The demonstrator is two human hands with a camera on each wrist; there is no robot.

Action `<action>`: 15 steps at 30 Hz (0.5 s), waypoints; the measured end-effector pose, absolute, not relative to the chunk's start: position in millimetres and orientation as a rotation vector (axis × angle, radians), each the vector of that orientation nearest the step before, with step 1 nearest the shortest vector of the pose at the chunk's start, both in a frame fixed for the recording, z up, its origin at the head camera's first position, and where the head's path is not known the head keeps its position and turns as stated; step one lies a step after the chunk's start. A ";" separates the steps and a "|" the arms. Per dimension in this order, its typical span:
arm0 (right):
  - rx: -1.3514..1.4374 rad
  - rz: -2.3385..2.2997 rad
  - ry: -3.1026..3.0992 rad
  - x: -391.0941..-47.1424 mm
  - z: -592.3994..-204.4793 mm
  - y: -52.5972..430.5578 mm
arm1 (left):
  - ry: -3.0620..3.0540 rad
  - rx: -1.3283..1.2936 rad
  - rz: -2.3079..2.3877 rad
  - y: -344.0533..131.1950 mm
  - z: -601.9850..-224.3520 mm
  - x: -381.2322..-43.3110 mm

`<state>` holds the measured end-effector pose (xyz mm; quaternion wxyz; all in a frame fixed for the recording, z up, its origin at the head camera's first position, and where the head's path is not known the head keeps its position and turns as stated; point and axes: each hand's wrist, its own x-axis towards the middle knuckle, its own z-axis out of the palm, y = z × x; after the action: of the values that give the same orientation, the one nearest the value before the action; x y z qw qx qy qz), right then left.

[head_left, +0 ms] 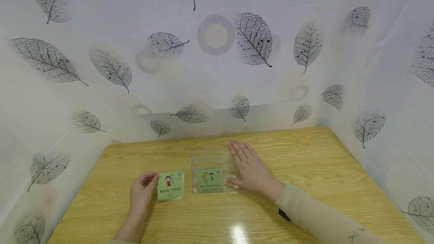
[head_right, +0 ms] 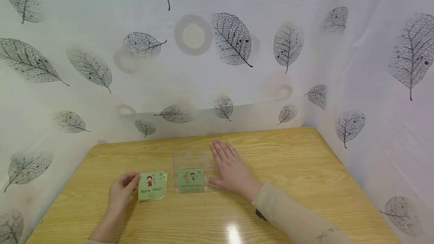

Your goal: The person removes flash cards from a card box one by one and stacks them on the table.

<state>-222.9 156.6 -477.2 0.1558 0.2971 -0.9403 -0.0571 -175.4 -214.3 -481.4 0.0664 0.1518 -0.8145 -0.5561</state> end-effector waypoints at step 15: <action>0.857 -0.145 -2.704 -223.2 -478.3 156.9 | -2.485 0.434 -1.591 -216.6 -485.9 -175.8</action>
<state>-223.2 156.9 -478.3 0.1500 0.2984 -0.9412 -0.0506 -175.8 -216.6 -485.9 0.0794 0.1449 -0.8306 -0.5318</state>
